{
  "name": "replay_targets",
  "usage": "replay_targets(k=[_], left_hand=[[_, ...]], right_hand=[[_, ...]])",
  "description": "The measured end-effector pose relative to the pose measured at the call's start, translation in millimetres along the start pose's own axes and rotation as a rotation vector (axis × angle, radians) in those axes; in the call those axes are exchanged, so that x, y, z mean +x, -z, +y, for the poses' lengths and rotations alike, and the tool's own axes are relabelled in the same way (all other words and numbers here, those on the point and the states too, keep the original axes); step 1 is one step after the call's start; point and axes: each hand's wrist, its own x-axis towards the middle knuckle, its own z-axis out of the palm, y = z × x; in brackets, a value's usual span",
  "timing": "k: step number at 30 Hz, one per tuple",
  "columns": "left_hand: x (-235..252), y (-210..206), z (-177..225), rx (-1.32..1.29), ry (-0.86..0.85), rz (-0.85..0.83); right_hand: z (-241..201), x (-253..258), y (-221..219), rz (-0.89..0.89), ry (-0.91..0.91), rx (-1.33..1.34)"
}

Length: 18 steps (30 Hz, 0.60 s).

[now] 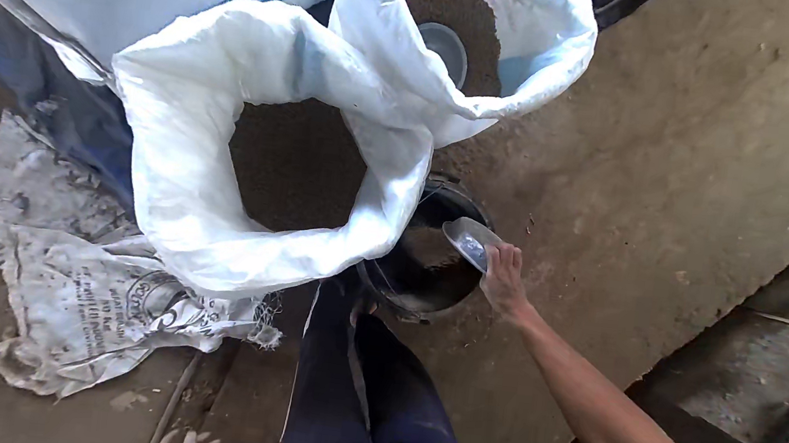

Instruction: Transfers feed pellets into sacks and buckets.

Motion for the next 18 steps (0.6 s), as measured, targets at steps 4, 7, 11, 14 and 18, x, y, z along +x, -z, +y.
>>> replay_targets(k=[4, 7, 11, 14, 18], left_hand=[[2.5, -1.3, 99.4, -0.143, -0.217, -0.111], [2.5, -9.7, 185.8, -0.244, -0.412, -0.19], [12.9, -26.5, 278.8, -0.289, -0.59, -0.249], [6.4, -40.0, 338.4, -0.176, -0.535, -0.273], [12.4, -45.3, 361.0, -0.078, -0.392, -0.431]], right_hand=[[2.5, -2.5, 40.5, 0.337, 0.175, 0.158], [-42.4, 42.8, 120.8, 0.353, 0.287, 0.351], [-163.0, 133.8, 161.9, 0.294, 0.501, 0.34], [-244.6, 214.0, 83.6, -0.01, 0.554, 0.307], [-300.3, 316.4, -51.9, -0.327, 0.401, 0.083]])
